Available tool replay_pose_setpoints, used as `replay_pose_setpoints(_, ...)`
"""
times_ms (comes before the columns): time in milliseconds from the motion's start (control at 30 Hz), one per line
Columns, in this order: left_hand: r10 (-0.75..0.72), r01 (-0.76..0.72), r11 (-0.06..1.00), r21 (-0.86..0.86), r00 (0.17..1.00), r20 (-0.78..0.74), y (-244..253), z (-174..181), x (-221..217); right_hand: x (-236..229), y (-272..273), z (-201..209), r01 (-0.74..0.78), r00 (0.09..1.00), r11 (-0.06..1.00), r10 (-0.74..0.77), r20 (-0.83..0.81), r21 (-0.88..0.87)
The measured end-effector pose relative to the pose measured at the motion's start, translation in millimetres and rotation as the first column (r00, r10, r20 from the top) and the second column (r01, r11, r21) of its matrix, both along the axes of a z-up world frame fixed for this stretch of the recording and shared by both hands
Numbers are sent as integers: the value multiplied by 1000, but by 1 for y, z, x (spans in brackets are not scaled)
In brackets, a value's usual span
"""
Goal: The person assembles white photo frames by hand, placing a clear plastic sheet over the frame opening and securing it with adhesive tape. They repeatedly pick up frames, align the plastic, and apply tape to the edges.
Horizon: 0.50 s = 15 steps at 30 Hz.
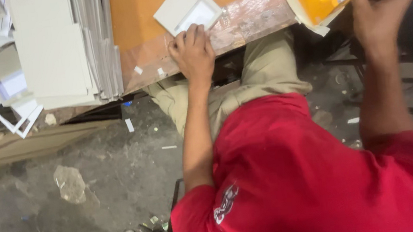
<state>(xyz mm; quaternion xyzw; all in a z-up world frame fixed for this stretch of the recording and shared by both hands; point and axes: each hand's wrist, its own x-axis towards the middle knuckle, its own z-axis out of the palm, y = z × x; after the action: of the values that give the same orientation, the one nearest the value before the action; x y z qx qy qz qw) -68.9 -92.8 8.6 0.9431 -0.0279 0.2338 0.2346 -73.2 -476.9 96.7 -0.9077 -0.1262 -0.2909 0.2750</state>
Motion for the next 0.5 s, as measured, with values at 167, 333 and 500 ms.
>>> replay_pose_setpoints(167,33,-35,999,42,997,63,3,5,1,11,-8,6,-67,982,997,72,-173,35)
replay_pose_setpoints(333,20,-22,999,33,998,60,2,-1,0,3,-9,8,-109,962,989,131,-239,105)
replay_pose_setpoints(500,23,-30,998,58,994,110,2,3,2,16,-4,18,-130,913,992,122,-388,6)
